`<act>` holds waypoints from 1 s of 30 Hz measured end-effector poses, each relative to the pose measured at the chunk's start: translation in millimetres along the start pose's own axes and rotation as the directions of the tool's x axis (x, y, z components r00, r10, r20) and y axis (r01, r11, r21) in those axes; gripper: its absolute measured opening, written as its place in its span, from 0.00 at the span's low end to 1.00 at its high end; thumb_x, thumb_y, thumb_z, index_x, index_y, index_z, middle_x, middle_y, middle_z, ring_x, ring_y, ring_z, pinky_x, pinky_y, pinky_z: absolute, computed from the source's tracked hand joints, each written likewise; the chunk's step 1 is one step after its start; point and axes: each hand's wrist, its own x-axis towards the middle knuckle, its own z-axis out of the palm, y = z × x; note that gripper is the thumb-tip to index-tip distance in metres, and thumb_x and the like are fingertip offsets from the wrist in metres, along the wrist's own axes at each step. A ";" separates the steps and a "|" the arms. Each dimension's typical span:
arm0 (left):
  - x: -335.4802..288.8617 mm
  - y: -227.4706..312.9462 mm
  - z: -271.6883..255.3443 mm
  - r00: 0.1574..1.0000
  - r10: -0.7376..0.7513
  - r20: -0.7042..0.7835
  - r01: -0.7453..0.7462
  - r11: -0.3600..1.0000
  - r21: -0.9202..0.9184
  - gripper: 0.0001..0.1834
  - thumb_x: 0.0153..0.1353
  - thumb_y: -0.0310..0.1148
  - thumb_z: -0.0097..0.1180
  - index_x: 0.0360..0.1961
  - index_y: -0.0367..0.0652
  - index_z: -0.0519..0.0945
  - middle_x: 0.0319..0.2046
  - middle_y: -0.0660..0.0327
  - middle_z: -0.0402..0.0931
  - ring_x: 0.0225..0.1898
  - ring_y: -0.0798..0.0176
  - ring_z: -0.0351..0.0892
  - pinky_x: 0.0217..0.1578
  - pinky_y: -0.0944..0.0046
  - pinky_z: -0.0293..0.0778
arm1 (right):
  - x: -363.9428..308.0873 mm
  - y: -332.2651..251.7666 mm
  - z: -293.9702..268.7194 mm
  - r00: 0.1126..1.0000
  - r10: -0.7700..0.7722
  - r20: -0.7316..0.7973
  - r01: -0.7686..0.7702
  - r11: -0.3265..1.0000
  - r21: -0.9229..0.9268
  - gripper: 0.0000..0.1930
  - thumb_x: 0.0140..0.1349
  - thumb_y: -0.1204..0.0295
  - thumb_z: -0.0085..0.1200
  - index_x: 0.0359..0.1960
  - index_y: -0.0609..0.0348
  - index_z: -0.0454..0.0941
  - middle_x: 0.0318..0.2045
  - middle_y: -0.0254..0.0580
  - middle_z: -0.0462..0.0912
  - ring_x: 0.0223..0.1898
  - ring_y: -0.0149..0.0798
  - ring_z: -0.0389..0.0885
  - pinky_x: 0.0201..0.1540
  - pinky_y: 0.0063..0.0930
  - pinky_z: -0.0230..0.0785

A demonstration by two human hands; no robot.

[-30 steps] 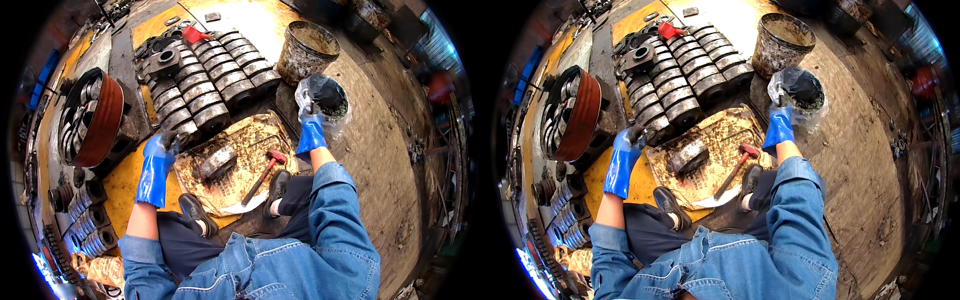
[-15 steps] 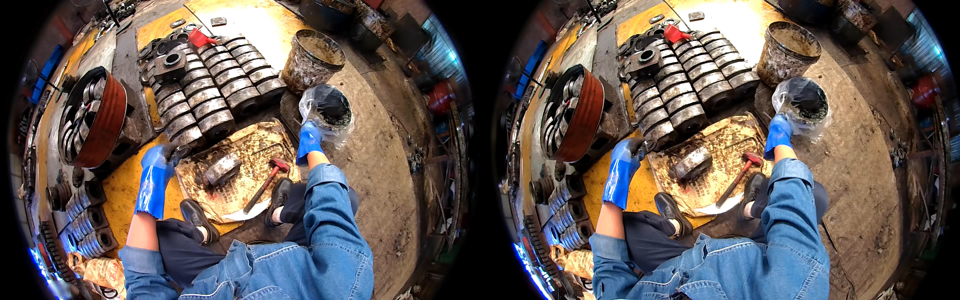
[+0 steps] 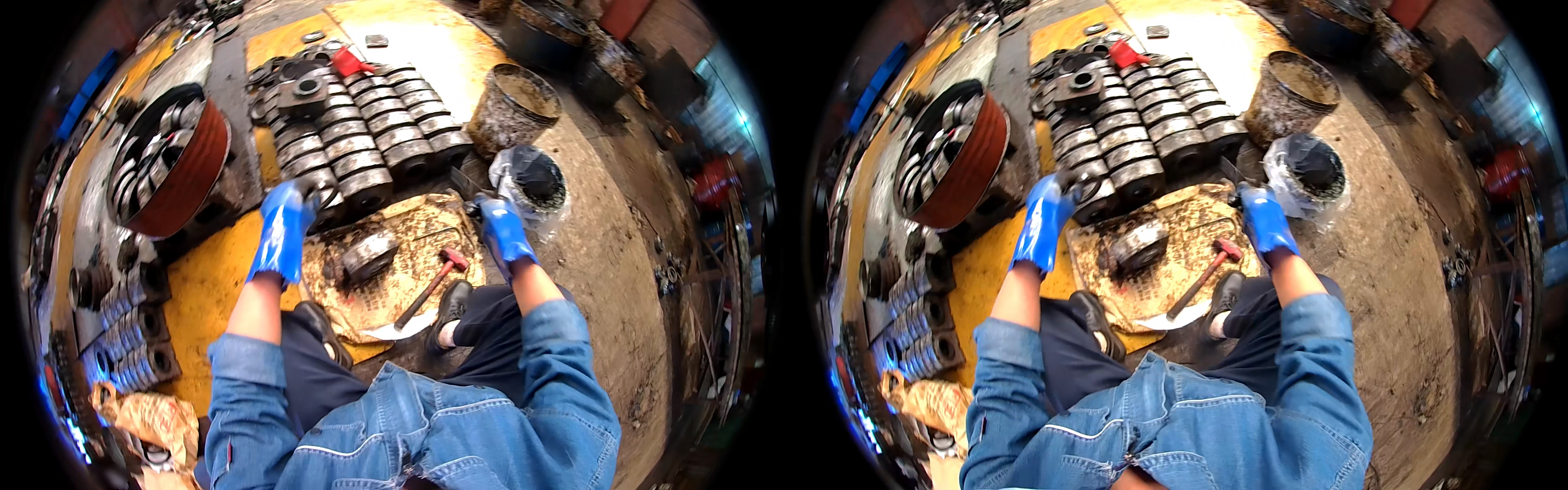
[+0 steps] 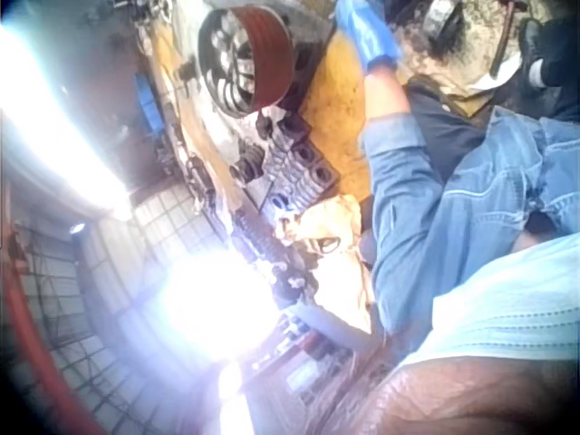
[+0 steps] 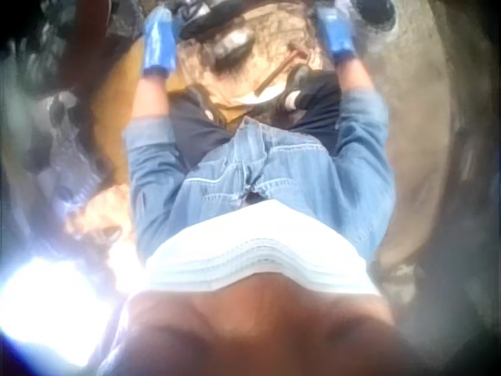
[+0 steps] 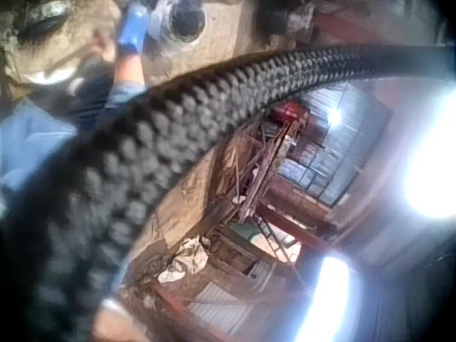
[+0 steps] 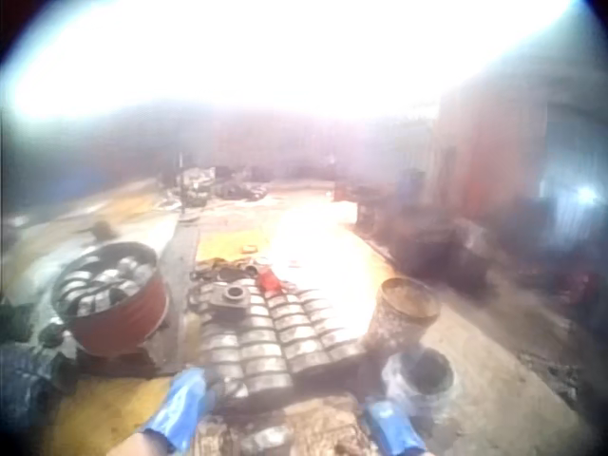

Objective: The person cleans industrial metal parts using a brush and a tool to remove residue.

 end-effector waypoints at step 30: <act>-12.4 62.9 -31.1 0.935 -0.051 0.351 0.140 0.963 -0.231 0.17 0.58 0.44 0.58 0.47 0.52 0.83 0.41 0.52 0.82 0.43 0.47 0.81 0.44 0.51 0.77 | 56.4 -165.8 -53.6 0.870 0.491 0.033 -0.089 0.090 0.992 0.11 0.66 0.60 0.54 0.38 0.53 0.78 0.29 0.43 0.83 0.17 0.28 0.77 0.17 0.18 0.72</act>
